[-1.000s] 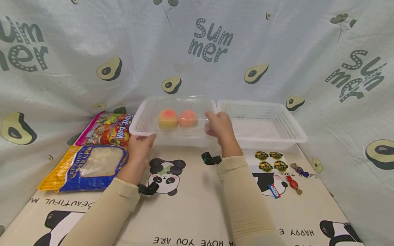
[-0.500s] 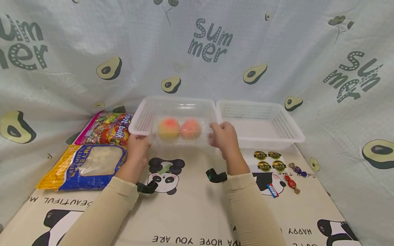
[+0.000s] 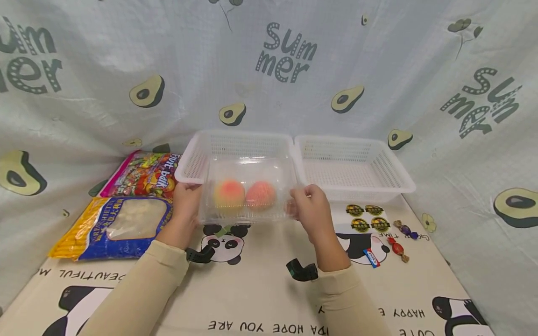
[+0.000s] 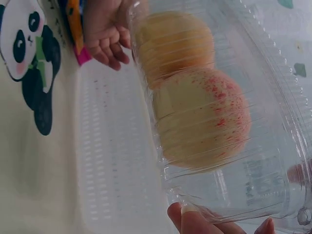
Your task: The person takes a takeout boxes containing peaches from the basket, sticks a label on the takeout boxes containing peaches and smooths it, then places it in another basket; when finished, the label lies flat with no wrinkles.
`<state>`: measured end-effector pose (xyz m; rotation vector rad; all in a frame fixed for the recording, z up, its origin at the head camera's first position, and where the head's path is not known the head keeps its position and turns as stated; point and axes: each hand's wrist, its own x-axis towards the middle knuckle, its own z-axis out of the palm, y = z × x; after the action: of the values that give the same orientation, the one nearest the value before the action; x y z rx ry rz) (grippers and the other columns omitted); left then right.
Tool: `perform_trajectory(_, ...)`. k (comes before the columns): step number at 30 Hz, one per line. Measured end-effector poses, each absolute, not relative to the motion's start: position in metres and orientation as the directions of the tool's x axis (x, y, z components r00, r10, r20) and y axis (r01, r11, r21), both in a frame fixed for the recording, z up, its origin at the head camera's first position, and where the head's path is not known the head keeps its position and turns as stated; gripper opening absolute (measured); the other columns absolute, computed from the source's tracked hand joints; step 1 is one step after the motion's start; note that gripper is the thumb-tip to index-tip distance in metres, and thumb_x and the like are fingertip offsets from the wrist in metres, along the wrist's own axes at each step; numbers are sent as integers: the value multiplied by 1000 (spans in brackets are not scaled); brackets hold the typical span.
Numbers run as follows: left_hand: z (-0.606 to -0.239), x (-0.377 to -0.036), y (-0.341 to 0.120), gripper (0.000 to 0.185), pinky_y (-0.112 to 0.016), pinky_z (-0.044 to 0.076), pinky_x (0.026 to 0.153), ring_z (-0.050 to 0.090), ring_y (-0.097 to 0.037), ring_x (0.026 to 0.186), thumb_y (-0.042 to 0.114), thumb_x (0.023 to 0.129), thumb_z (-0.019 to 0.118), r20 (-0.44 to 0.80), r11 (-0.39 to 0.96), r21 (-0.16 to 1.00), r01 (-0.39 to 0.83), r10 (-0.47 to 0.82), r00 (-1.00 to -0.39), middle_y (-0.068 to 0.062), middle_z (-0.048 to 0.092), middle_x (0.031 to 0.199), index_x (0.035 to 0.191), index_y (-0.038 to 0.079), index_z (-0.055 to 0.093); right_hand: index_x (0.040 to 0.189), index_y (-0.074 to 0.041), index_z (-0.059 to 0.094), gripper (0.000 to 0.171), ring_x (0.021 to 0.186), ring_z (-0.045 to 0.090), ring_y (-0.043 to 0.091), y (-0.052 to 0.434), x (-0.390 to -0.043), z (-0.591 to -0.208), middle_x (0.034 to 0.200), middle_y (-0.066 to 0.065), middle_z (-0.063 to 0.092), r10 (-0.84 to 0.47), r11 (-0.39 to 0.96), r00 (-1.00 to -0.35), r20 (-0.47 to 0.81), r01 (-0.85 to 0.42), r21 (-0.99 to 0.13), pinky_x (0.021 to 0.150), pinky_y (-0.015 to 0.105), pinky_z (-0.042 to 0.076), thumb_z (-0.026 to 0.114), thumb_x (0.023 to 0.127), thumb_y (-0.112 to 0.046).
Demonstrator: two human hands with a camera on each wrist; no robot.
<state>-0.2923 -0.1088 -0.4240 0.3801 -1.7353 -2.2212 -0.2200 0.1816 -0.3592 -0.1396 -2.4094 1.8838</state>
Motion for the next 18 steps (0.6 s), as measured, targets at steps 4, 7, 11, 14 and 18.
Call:
perform_trajectory(4,-425,-292,-111,61,-39,51,108,59,-26,123,6,91,76,-36,-236,970,55,-368,-929,-12,57,142,144,9,45,105,1,51,28,82,77,20,184,-209,-362,108,26,74,121,242,-993,3,27,-970,71,31,63,51,104,-27)
perform_trajectory(7,-424,-293,-112,61,-40,50,110,59,-27,126,8,91,77,-52,-248,968,42,-360,-931,-9,58,141,144,11,46,107,2,52,29,82,76,19,187,-201,-366,107,24,75,125,234,-992,-14,43,-971,72,32,63,51,104,-27)
perform_trajectory(11,-422,-293,-112,65,-39,51,109,60,-24,125,10,90,79,-74,-254,967,20,-356,-932,-8,58,140,146,12,45,107,1,52,27,81,75,16,191,-193,-375,103,20,76,134,225,-990,-43,73,-972,72,31,63,51,105,-26)
perform_trajectory(14,-420,-292,-112,67,-38,50,109,60,-22,126,13,91,79,-91,-244,970,-3,-348,-933,-6,57,142,148,15,43,104,0,51,25,80,75,16,194,-188,-384,101,18,75,144,222,-988,-64,95,-970,72,29,62,51,105,-25)
perform_trajectory(18,-420,-291,-113,70,-38,49,110,59,-23,127,13,91,78,-100,-249,968,-14,-338,-936,-5,56,143,150,14,41,99,0,50,24,78,72,14,197,-183,-397,98,15,72,158,223,-984,-80,114,-968,70,28,61,53,104,-24)
